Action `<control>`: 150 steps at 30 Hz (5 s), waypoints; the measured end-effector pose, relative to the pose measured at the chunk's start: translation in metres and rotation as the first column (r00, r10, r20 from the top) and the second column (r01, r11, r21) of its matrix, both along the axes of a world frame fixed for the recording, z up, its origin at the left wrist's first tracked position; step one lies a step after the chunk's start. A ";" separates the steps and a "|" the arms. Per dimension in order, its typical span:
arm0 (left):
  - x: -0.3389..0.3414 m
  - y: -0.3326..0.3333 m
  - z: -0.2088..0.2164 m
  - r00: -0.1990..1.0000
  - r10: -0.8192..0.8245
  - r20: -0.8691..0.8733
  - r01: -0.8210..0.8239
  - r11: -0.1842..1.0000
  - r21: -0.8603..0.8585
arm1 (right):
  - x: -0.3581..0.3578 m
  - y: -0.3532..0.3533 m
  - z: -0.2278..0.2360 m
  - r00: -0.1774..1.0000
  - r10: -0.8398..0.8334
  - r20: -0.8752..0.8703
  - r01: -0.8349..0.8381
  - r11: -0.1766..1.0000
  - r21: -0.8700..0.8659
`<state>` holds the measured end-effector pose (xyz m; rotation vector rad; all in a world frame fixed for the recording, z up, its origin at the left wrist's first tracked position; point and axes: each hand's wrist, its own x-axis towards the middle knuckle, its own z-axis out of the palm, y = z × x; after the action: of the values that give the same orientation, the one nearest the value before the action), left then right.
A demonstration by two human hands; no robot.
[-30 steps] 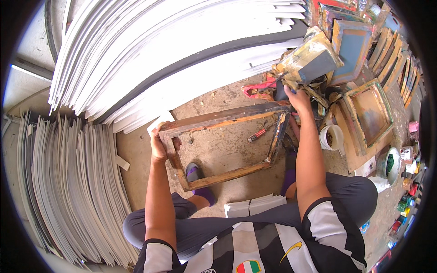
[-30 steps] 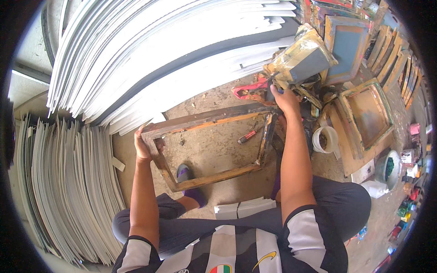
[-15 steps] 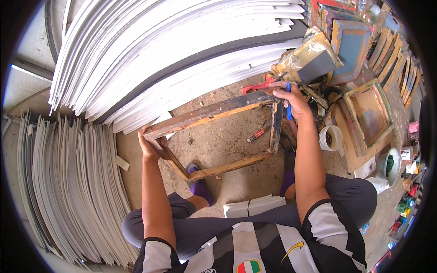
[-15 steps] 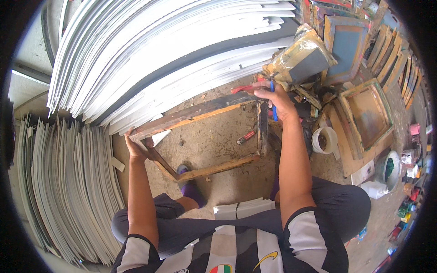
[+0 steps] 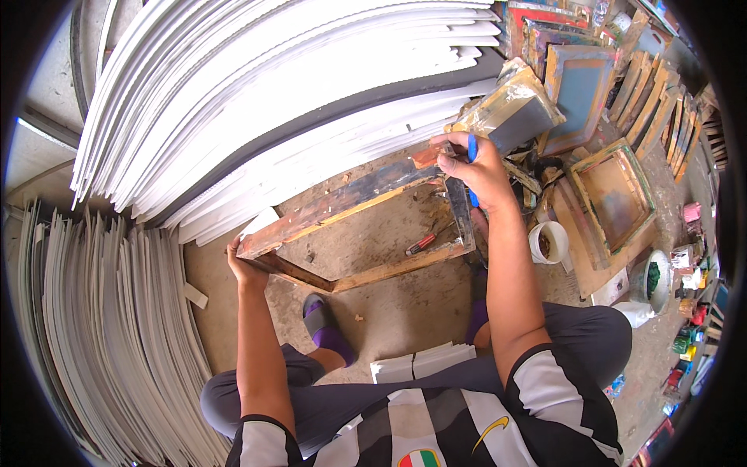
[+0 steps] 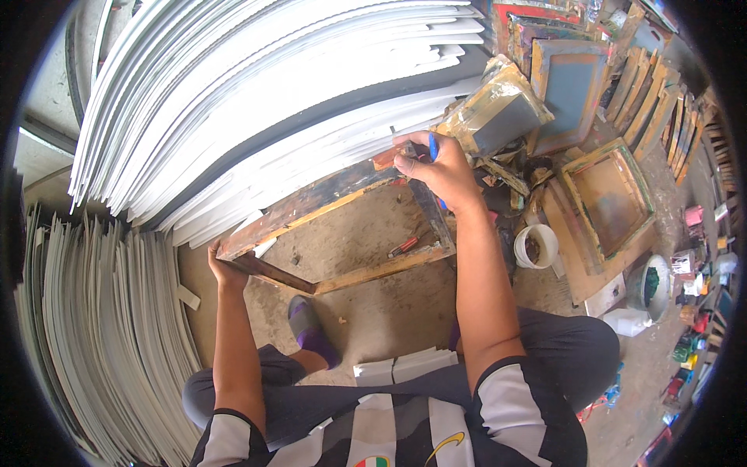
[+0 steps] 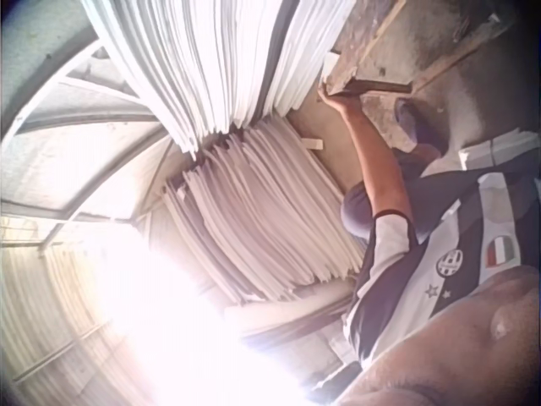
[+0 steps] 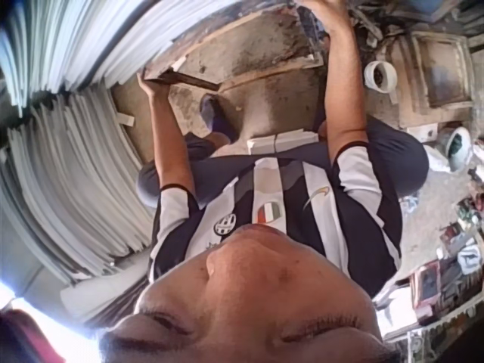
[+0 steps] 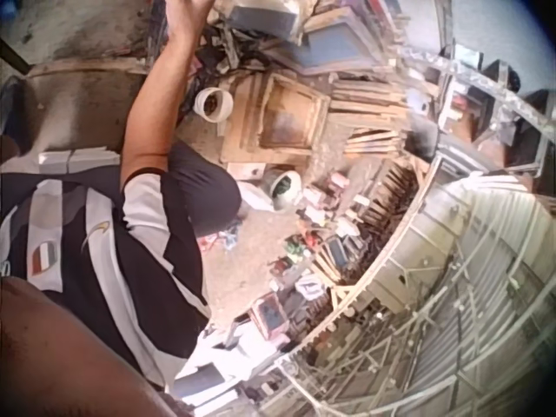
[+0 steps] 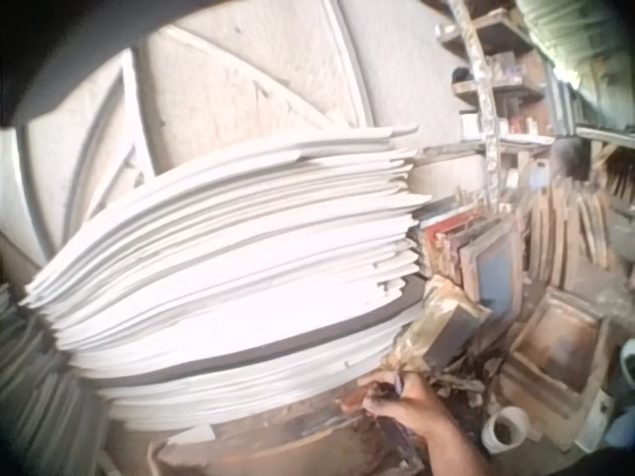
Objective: The person sits on the floor and uses a blue utility knife to scrape the surface of a wooden frame. They hold the frame with one hand and scrape along the edges and corners with the other, removing old finish or debris.
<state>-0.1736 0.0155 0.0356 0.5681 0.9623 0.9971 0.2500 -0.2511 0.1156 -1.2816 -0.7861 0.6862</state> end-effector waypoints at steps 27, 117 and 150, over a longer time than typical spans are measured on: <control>-0.007 0.003 -0.049 0.980 -0.195 0.050 0.198 0.977 -0.078 | -0.013 0.020 0.012 0.986 -0.147 0.074 0.147 0.989 0.007; 0.112 -0.112 0.030 0.845 -0.454 -0.281 0.534 0.717 0.447 | -0.161 0.136 -0.008 0.405 0.041 -0.913 0.058 0.996 0.071; 0.110 -0.115 0.035 0.852 -0.444 -0.277 0.522 0.751 0.405 | -0.158 0.144 -0.013 0.475 0.016 -0.880 -0.027 1.000 0.004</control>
<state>-0.0640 -0.0991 0.0704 1.2618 0.6502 0.7040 0.0921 -0.1069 0.1031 -0.7257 0.0892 1.2325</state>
